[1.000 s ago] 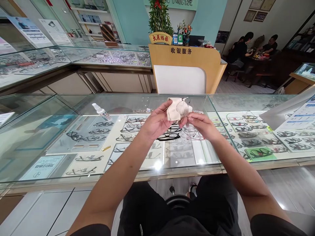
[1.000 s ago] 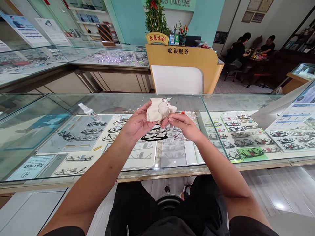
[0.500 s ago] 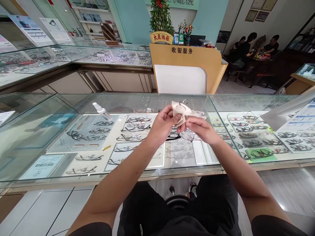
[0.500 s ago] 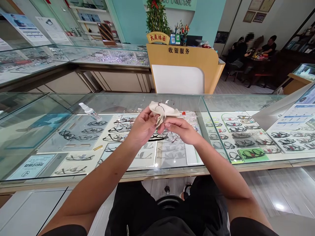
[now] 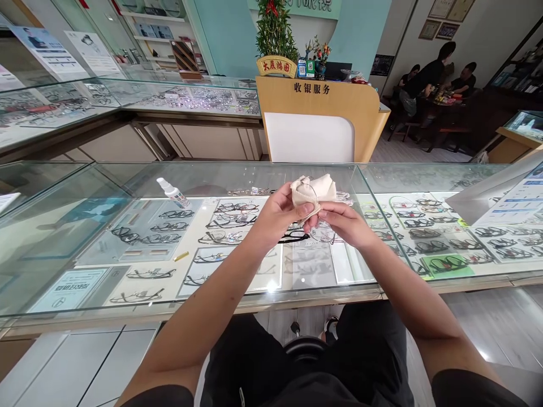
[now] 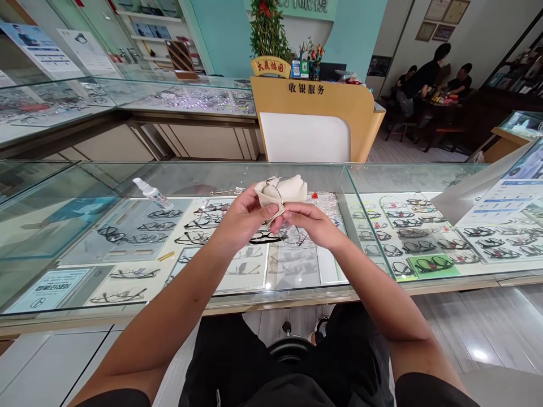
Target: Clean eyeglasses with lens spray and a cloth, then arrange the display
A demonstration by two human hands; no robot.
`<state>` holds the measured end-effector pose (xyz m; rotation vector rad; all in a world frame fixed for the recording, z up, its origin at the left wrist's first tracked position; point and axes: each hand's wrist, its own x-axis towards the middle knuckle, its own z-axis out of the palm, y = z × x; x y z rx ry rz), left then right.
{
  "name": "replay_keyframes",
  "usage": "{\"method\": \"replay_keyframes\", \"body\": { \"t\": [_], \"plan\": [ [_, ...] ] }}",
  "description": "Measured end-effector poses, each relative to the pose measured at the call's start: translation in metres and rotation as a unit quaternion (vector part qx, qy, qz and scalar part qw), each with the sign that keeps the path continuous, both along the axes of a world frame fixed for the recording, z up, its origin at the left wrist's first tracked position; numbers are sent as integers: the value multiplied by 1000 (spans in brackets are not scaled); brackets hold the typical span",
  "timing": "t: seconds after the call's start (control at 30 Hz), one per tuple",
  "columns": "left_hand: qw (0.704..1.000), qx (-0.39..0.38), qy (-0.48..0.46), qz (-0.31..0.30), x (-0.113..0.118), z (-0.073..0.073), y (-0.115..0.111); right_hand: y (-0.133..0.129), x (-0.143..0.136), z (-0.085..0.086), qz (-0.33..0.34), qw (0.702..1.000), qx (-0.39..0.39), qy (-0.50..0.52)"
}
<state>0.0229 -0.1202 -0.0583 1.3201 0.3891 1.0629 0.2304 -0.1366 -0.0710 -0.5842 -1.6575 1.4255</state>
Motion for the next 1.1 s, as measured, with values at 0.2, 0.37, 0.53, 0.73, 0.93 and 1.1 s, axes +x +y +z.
{"method": "replay_keyframes", "body": {
  "t": [0.2,0.37,0.53,0.73,0.93,1.1],
  "plan": [
    [999,10,14,-34,-1,0,0,-1,-1,2,4,1000,-6,0],
    [1000,7,24,-2,2,1,-4,-2,-3,0,17,998,-52,22],
    [997,-5,14,82,10,-2,-11,-3,-11,-1,16,999,-35,6],
    [994,-1,13,111,10,-11,-3,-1,-12,-4,8,1000,-22,6],
    [993,10,15,116,1,-10,12,7,-3,-5,-70,996,-37,34],
    [991,41,24,122,8,-3,2,8,-2,-7,-72,996,-47,16]
  ]
}}
